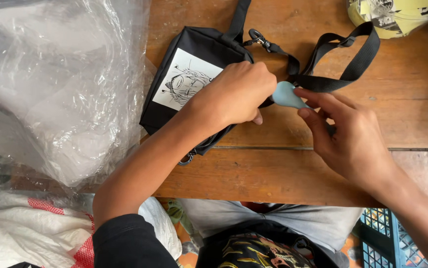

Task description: The person attaches a strap to a small black bag by threading it through metal loops and securing the buckle. They then retrieve a decorative tag from a box and attach it to the bag's zipper pull.

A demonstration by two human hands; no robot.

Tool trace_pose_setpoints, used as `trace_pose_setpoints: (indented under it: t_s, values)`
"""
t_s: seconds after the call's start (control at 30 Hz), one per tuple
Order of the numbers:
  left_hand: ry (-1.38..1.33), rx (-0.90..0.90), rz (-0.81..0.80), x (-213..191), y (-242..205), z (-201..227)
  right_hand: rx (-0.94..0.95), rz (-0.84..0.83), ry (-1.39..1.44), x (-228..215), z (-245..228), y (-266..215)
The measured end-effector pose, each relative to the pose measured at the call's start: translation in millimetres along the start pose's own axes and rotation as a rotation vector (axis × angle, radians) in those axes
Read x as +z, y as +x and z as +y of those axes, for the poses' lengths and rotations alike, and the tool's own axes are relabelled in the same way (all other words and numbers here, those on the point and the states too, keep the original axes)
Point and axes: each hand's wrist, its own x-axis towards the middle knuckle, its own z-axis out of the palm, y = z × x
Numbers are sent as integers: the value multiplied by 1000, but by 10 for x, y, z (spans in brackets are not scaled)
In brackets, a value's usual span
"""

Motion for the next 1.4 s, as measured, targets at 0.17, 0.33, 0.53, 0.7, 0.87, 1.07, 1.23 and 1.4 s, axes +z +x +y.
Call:
trace_pose_setpoints:
  t_s: [0.17, 0.33, 0.53, 0.7, 0.87, 1.07, 1.23, 1.4]
  values:
    - [-39, 16, -1, 27, 16, -12, -26, -8, -113, -32, 279, 60]
    - [79, 66, 33, 111, 42, -24, -168, 172, -327, -174, 560, 166]
    - [85, 71, 88, 129, -5, 9, 143, -24, -145, -123, 217, 69]
    - [96, 59, 82, 216, 46, 11, -62, 54, -387, -87, 786, -11]
    - [67, 39, 59, 194, 41, 11, -69, 168, -427, -371, 790, -77]
    - [66, 38, 25, 129, 2, 16, 159, 26, -26, -372, 274, -152]
    - [107, 34, 19, 121, 4, 20, 8, 65, -247, -253, 670, -169]
    - [96, 6, -12, 89, 10, 23, -18, 129, -347, -480, 600, -200]
